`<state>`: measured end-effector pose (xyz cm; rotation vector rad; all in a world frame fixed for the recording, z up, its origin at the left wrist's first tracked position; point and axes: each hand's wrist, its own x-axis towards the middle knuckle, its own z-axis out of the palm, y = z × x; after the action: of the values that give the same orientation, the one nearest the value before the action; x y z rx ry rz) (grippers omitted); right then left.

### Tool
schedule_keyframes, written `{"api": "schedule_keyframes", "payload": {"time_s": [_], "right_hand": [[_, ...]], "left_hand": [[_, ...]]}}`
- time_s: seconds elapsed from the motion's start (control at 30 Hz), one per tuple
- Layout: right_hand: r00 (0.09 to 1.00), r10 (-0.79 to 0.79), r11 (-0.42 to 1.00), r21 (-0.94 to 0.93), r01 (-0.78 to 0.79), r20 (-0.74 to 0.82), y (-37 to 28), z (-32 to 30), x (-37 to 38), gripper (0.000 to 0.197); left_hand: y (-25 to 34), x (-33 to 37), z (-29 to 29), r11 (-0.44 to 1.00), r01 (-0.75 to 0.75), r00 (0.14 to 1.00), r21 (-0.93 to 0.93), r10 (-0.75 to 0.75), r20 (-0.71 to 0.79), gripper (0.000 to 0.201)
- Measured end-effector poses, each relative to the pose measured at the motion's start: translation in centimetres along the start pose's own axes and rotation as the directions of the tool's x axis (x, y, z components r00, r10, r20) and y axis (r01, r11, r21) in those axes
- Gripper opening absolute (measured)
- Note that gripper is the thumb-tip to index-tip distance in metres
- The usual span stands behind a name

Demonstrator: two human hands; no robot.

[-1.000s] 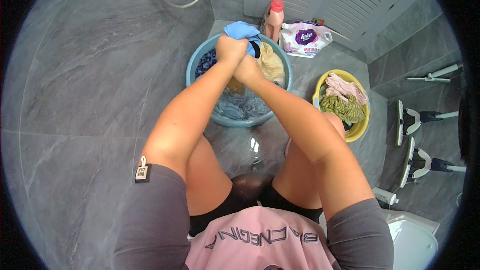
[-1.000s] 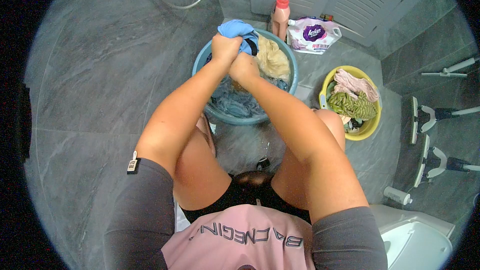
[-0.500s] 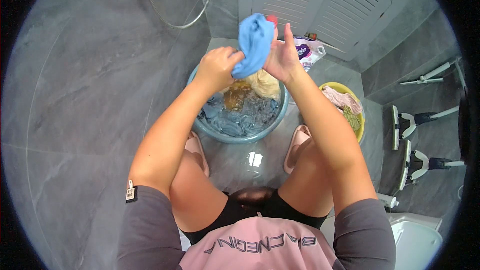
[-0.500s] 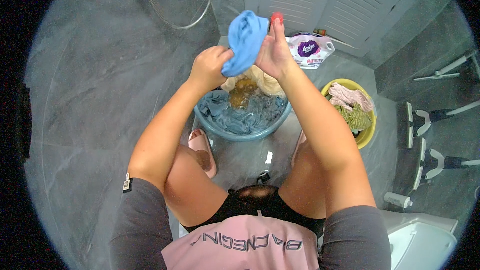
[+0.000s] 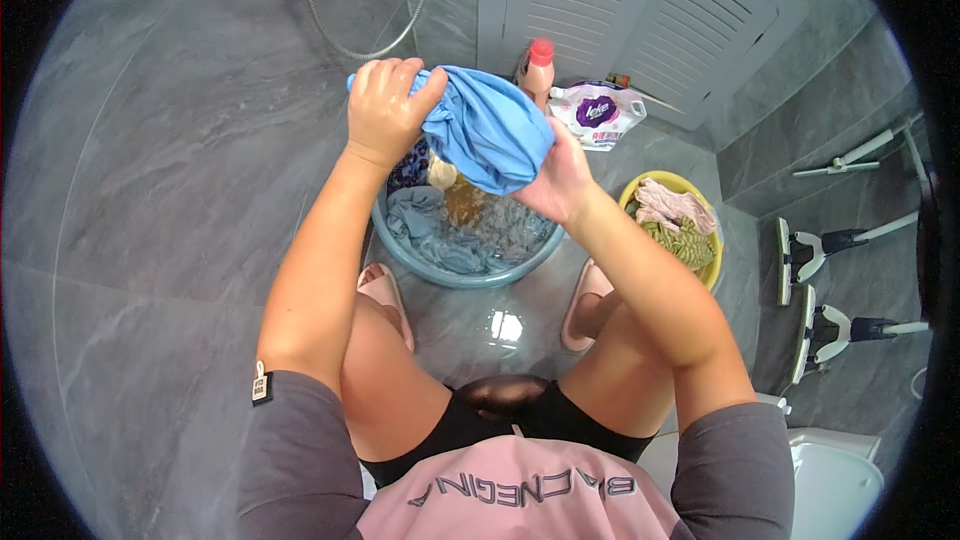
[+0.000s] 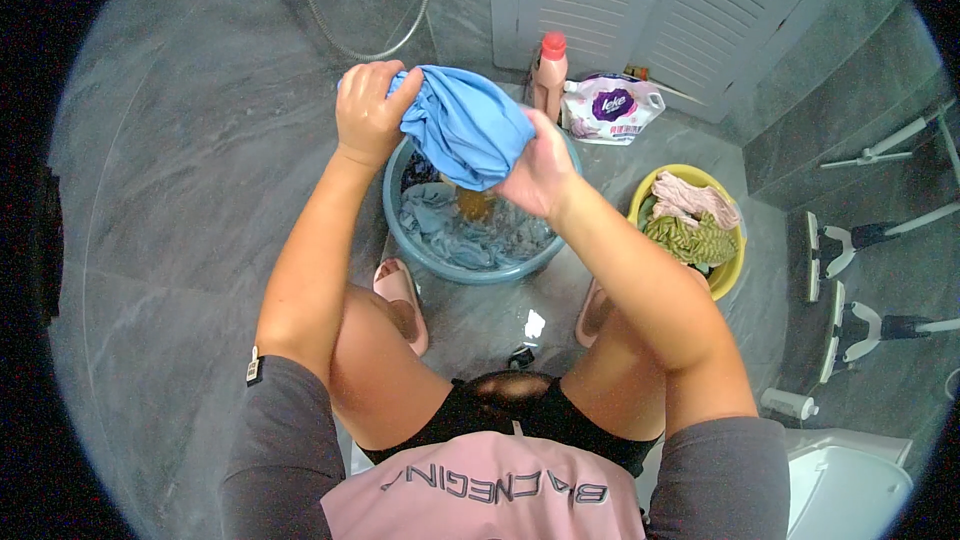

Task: Washing and wringing out several items of clothing by hand in a basin of water.

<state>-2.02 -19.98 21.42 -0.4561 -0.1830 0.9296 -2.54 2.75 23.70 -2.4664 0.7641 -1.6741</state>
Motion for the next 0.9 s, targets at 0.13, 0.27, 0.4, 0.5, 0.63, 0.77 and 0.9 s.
{"api": "schedule_keyframes", "payload": {"time_s": [0.13, 0.27, 0.4, 0.5, 0.63, 0.77, 0.9], "right_hand": [[0.929, 0.310, 0.943, 0.055, -0.327, 0.200, 2.4, -0.3, -1.6, 0.060], [0.987, 0.112, 0.959, 0.247, -0.138, 0.118, 3.1, -4.1, -1.6, 0.051], [0.874, -0.471, 0.670, -0.693, 0.264, -0.122, -0.4, -1.0, -1.8, 0.042], [0.683, -0.664, -0.157, -0.950, 0.270, 0.304, -1.9, -3.0, -1.6, 0.041], [0.619, -0.460, -0.632, -0.725, 0.275, 0.636, -3.3, -1.4, -2.1, 0.056], [0.618, -0.398, -0.740, -0.635, 0.221, 0.678, -3.5, -1.0, -2.0, 0.057], [0.653, -0.450, -0.773, -0.631, 0.056, 0.609, -2.1, -0.4, -1.9, 0.064]], "left_hand": [[0.2, 0.8, -0.3, 0.997, -0.075, 0.994, 0.020, 0.077, -0.084, 0.032], [0.3, 0.8, -0.1, 0.998, -0.068, 0.995, -0.008, 0.067, -0.072, 0.030], [2.0, -0.2, 0.2, 0.947, 0.251, 0.911, -0.201, -0.161, 0.380, 0.057], [4.5, 0.8, 1.1, 0.517, 0.795, 0.450, -0.316, -0.154, 0.880, 0.089], [4.5, 1.6, 0.7, 0.016, 0.898, 0.438, -0.439, 0.056, 0.897, 0.091], [5.4, 1.1, 1.4, -0.034, 0.833, 0.552, -0.552, -0.002, 0.834, 0.087], [6.6, 0.2, 1.9, 0.104, 0.880, 0.475, -0.464, -0.190, 0.859, 0.073]]}}
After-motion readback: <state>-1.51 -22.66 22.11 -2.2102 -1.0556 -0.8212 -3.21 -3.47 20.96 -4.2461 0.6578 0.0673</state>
